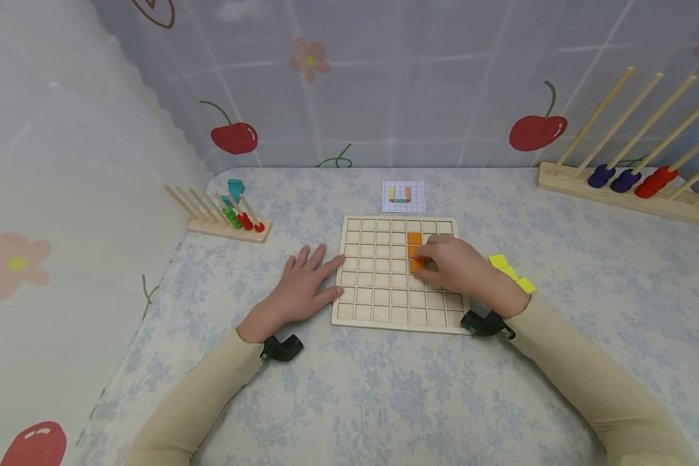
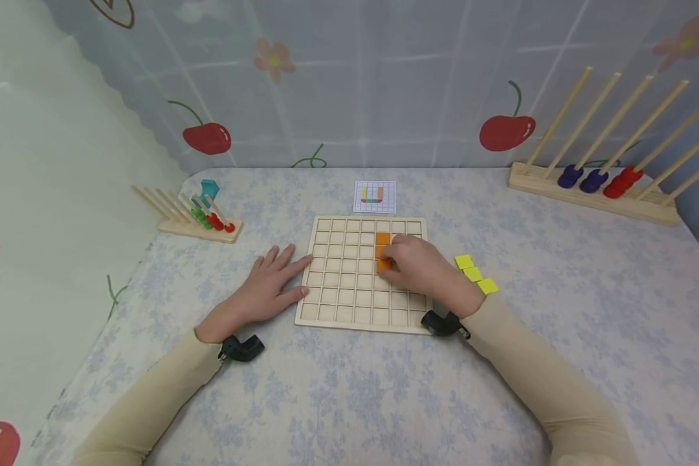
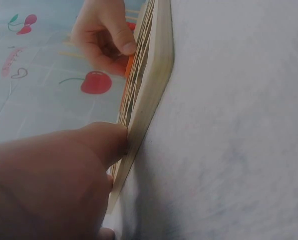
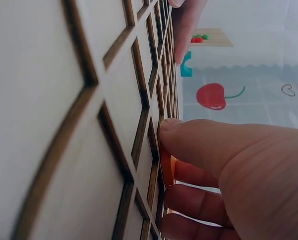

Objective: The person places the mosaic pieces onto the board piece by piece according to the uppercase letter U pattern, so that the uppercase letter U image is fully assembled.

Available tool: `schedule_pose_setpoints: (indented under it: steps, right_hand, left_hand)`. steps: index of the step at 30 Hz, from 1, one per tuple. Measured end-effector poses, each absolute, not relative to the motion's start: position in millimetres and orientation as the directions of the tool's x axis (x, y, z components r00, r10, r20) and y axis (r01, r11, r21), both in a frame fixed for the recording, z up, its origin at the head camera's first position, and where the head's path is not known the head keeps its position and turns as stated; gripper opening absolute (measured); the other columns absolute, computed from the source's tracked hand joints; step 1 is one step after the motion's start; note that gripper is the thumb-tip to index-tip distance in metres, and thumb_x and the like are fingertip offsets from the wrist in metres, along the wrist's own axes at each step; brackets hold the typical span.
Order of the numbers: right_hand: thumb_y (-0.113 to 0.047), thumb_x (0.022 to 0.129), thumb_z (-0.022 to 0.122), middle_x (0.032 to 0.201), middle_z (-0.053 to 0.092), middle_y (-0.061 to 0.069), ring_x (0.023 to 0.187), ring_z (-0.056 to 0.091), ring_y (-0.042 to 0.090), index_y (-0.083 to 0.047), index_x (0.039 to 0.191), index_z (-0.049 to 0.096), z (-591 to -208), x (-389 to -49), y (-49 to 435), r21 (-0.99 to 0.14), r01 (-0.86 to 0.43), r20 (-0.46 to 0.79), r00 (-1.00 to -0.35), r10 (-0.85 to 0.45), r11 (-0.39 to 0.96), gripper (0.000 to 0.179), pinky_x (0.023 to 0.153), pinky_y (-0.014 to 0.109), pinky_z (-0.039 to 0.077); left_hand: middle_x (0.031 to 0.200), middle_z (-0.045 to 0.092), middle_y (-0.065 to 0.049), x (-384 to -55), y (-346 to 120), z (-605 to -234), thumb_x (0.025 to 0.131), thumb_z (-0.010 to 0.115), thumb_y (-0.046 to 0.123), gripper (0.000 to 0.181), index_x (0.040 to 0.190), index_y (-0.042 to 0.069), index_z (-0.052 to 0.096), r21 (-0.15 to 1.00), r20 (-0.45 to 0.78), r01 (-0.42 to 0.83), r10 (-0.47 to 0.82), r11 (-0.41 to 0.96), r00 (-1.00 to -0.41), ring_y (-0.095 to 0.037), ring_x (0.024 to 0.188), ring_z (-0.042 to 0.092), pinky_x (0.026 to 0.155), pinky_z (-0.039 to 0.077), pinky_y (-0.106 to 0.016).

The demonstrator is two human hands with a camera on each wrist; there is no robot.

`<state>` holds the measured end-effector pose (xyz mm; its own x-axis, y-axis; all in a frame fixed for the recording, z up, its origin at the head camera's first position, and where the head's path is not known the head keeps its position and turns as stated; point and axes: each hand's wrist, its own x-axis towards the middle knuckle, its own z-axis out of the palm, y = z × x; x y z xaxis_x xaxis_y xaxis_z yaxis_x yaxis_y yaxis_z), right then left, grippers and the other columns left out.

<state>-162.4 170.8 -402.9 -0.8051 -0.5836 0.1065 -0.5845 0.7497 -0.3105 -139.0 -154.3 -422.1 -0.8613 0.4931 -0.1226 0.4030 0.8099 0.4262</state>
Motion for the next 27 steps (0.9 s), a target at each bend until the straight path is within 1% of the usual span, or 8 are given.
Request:
schedule_pose_setpoints:
  steps: [13,17,27]
  right_hand:
    - [-0.019,0.087,0.081,0.083,0.065,0.006,0.072,0.051,0.016,-0.005,0.101,0.078,-405.4,-161.4,167.6,-0.273,-0.585,0.132,-0.809,-0.573,0.763,0.02,0.066,0.032,0.047]
    - [-0.019,0.087,0.081,0.084,0.066,0.006,0.073,0.052,0.017,-0.005,0.101,0.078,-405.2,-161.2,167.7,-0.279,-0.579,0.13,-0.813,-0.567,0.766,0.02,0.067,0.033,0.049]
    - [-0.017,0.087,0.081,0.085,0.066,0.005,0.073,0.052,0.016,-0.005,0.102,0.078,-405.4,-161.8,169.2,-0.306,-0.566,0.117,-0.82,-0.56,0.765,0.02,0.066,0.032,0.048]
  left_hand:
    - [0.169,0.016,-0.025,-139.4,-154.0,-422.5,0.104,0.056,0.039,0.063,0.16,0.017,0.037,0.422,-0.124,0.403,0.492,0.812,-0.862,-0.053,0.156,0.005,0.12,0.01,-0.073]
    - [0.169,0.016,-0.025,-139.5,-154.2,-423.5,0.104,0.056,0.04,0.064,0.16,0.017,0.036,0.423,-0.125,0.401,0.491,0.813,-0.862,-0.052,0.156,0.005,0.12,0.01,-0.073]
    - [0.169,0.016,-0.025,-139.2,-154.2,-423.1,0.104,0.056,0.04,0.064,0.16,0.018,0.036,0.428,-0.124,0.399,0.49,0.811,-0.863,-0.052,0.156,0.004,0.12,0.009,-0.073]
